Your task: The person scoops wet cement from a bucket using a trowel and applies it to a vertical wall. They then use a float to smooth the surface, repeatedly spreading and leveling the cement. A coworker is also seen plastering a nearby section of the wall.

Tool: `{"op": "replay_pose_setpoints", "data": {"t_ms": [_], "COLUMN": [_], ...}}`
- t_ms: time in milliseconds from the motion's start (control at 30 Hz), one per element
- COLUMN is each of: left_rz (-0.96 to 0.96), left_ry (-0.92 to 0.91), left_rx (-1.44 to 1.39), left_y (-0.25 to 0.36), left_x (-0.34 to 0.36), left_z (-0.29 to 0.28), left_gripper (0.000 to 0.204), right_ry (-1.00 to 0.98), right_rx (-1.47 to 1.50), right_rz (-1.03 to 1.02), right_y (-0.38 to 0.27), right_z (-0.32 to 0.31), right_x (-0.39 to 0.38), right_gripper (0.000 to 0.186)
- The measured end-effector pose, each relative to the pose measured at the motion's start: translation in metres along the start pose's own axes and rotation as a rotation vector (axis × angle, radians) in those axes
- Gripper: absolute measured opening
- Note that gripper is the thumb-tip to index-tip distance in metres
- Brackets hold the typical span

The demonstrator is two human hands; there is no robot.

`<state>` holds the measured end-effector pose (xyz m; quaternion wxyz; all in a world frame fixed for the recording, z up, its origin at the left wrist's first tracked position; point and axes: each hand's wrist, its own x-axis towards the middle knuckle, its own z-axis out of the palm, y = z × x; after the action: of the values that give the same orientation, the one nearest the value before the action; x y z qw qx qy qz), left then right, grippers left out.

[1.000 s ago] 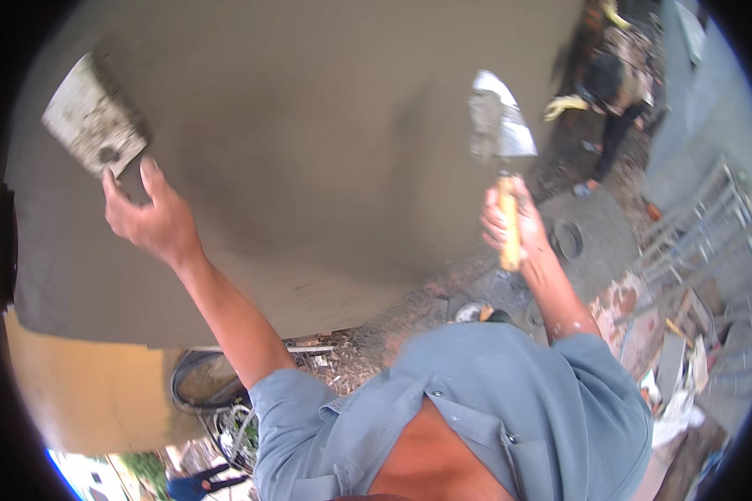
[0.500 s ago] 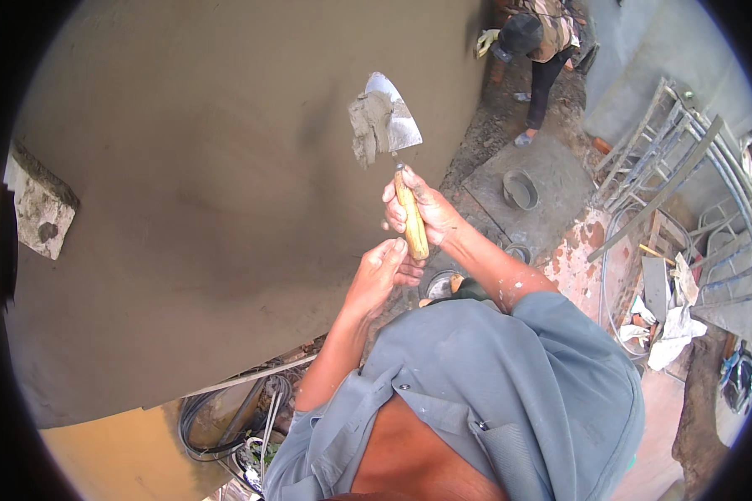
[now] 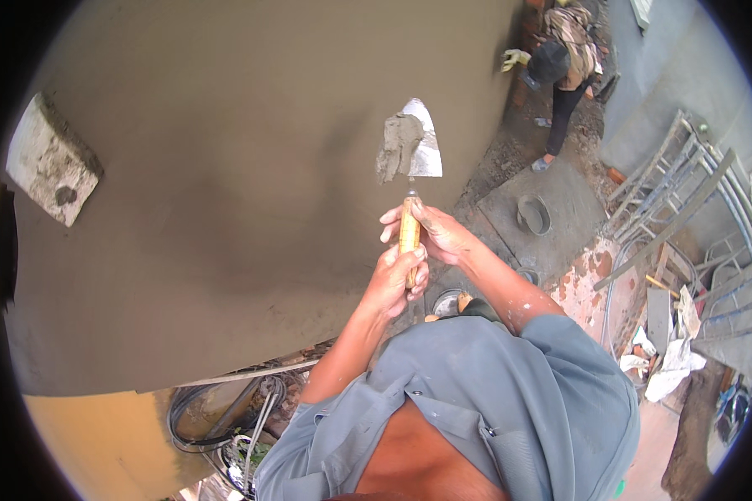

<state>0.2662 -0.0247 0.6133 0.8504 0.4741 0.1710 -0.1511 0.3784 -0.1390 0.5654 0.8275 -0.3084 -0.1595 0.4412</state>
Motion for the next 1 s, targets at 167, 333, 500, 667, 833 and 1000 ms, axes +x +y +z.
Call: {"op": "replay_pose_setpoints", "data": {"t_ms": [167,333,500,667,833,1000], "left_rz": [0.007,0.013,-0.033,0.013,0.079,0.074], "left_ry": [0.044,0.227,0.403,0.493,0.512,0.616], "left_rx": [0.079,0.118,0.127,0.074,-0.035,-0.038], "left_y": [0.002,-0.005,-0.024,-0.044,-0.060,-0.074], "left_x": [-0.008,-0.004,-0.007,-0.009,-0.006,0.001], "left_z": [0.007,0.023,0.023,0.022,0.030,0.036], "left_gripper": [0.017,0.017,0.015,0.014,0.016,0.020], "right_ry": [0.113,0.576,0.280,0.331,0.456,0.564], "right_rx": [-1.324,-1.431,-1.372,-1.277,-1.230,-1.197], "right_rz": [0.220,-0.664,-1.442,-1.489,-1.422,-1.425], "right_y": [-0.126,-0.268,-0.311,-0.298,-0.288,-0.293], "right_z": [-0.017,0.015,0.154,0.276,0.311,0.308], "right_x": [-0.041,0.009,0.110,0.195,0.243,0.254], "right_gripper": [0.027,0.019,0.038,0.074,0.102,0.107]}}
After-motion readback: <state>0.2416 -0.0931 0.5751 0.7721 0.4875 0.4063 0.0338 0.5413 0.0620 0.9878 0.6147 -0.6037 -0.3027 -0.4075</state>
